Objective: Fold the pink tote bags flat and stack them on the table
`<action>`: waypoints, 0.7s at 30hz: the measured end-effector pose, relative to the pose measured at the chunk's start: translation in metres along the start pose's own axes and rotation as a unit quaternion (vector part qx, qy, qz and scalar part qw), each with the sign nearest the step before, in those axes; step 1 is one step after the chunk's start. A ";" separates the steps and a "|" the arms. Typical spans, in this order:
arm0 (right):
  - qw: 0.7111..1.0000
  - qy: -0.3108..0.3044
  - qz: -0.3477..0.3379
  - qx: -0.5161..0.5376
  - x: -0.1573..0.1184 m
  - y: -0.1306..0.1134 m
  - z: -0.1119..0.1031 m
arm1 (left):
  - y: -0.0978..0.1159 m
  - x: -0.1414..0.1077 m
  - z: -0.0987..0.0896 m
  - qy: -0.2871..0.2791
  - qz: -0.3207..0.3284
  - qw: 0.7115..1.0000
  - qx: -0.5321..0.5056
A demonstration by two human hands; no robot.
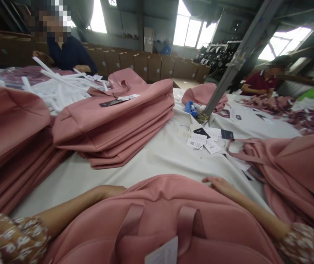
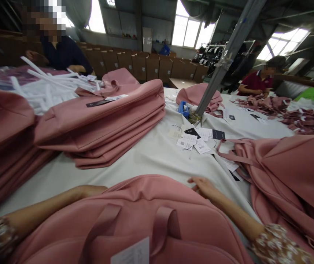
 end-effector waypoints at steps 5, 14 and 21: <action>0.989 0.036 0.083 0.114 -0.037 -0.001 -0.043 | 0.046 -0.023 -0.050 0.232 0.052 0.956 0.174; 0.910 0.048 -0.224 -0.347 -0.068 -0.135 0.015 | 0.078 -0.079 0.011 0.218 -0.021 0.903 0.369; 0.924 -0.021 -0.211 -0.317 -0.070 -0.115 0.012 | 0.078 -0.100 0.012 0.202 0.054 0.934 0.291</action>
Point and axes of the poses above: each hand's wrist, its own x-axis towards the middle knuckle, its own z-axis out of the palm, y = z × x, the point moved 8 cm from there along x, towards the middle knuckle, and after that the axes turned 9 degrees about -y, right-handed, at the moved point
